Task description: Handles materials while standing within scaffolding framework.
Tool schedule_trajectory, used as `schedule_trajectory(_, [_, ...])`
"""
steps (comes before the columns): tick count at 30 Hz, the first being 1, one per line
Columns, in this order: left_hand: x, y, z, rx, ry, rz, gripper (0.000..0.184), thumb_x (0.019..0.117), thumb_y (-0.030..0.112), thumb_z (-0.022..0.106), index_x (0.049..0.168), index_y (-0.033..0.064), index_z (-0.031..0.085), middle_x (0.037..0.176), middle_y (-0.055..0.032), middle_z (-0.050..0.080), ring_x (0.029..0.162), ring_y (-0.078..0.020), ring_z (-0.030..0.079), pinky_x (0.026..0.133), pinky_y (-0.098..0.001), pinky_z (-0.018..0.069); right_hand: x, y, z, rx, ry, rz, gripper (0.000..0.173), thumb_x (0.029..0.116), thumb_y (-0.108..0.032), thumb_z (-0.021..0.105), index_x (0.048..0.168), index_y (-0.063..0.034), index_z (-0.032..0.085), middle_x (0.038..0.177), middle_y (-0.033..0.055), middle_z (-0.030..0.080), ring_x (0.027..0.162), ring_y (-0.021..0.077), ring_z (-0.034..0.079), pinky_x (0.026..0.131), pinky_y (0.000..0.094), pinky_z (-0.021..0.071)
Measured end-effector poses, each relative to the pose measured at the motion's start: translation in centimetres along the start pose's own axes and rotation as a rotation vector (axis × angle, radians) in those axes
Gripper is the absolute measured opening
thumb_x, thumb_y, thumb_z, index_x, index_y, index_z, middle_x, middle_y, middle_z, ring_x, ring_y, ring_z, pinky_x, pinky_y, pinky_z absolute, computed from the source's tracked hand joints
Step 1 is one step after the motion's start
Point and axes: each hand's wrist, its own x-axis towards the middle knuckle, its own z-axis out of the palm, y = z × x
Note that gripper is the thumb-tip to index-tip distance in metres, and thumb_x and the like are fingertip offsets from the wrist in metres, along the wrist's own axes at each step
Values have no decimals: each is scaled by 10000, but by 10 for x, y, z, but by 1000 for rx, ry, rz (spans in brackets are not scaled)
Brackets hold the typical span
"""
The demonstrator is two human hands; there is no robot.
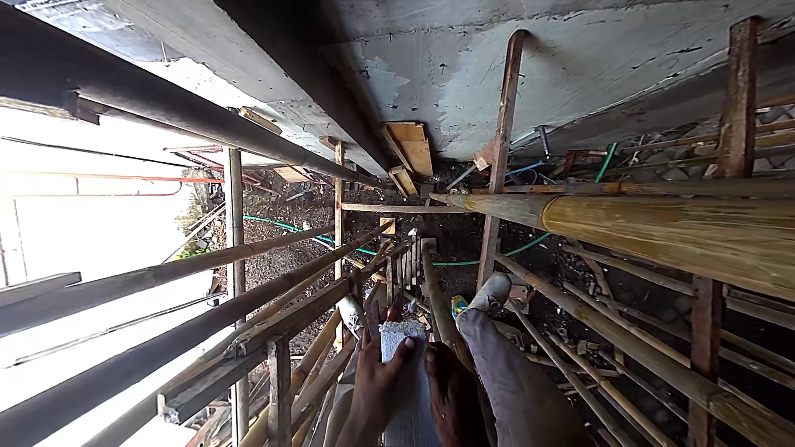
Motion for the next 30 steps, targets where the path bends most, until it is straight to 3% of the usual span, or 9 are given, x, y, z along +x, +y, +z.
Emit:
schedule_trajectory(6, [1,-3,-1,31,16,-44,529,840,633,700,989,129,761,1003,-18,752,979,-116,705,958,-370,556,1,0,7,103,-29,141,354,1080,-238,413,909,-65,671,700,-4,578,659,67,579,638,249,505])
schedule_trajectory(12, [-4,-5,-7,17,17,-107,543,835,612,716,1062,120,751,1068,-25,750,1030,-121,699,990,-371,548,6,9,14,334,-155,253,376,1089,-250,370,969,-72,680,806,3,610,779,73,600,742,267,516])
schedule_trajectory(15, [-3,-8,-8,14,14,-120,548,824,630,711,1037,128,759,1073,-35,740,1037,-136,690,978,-378,545,6,5,13,471,-163,328,362,1087,-206,387,1122,-22,697,1010,53,693,977,70,642,896,256,526])
schedule_trajectory(18, [-6,-9,-10,-9,-12,-124,606,817,662,706,1051,104,750,1120,-75,717,1037,-146,688,948,-365,567,1,3,8,583,-179,477,384,1081,-138,377,1328,41,610,1265,125,665,1174,82,609,1039,262,483])
schedule_trajectory(23, [-6,-12,-15,-12,-23,-140,613,834,641,705,1087,84,737,1130,-78,727,1022,-142,702,951,-372,575,9,6,2,527,-198,529,404,1096,-265,347,1261,-55,650,1076,37,664,891,60,612,719,244,515])
schedule_trajectory(24, [-4,-13,-15,-21,-7,-144,616,834,631,709,1099,75,732,1110,-74,737,996,-137,714,928,-366,591,10,6,0,497,-215,528,447,1101,-339,333,1290,-77,642,1108,46,665,914,80,618,712,268,516])
schedule_trajectory(26, [-1,-15,-17,-22,-2,-153,610,846,623,702,1118,77,724,1122,-74,723,1004,-130,705,946,-361,580,5,9,-4,373,-307,383,551,1085,-450,343,1381,-54,587,1208,90,677,1074,108,647,887,328,560])
schedule_trajectory(28, [0,-18,-19,3,0,-137,569,863,623,687,1083,100,737,1062,-35,749,1008,-113,703,1025,-383,528,-1,14,9,250,-269,189,543,1044,-521,446,1215,-52,661,881,28,668,795,95,639,719,323,556])
schedule_trajectory(30, [-2,-19,-19,1,14,-136,572,859,623,686,1084,99,733,1034,-25,749,991,-111,707,986,-366,555,-4,17,21,199,-185,93,474,1045,-508,478,1072,-82,684,709,-25,595,627,71,579,600,287,528])
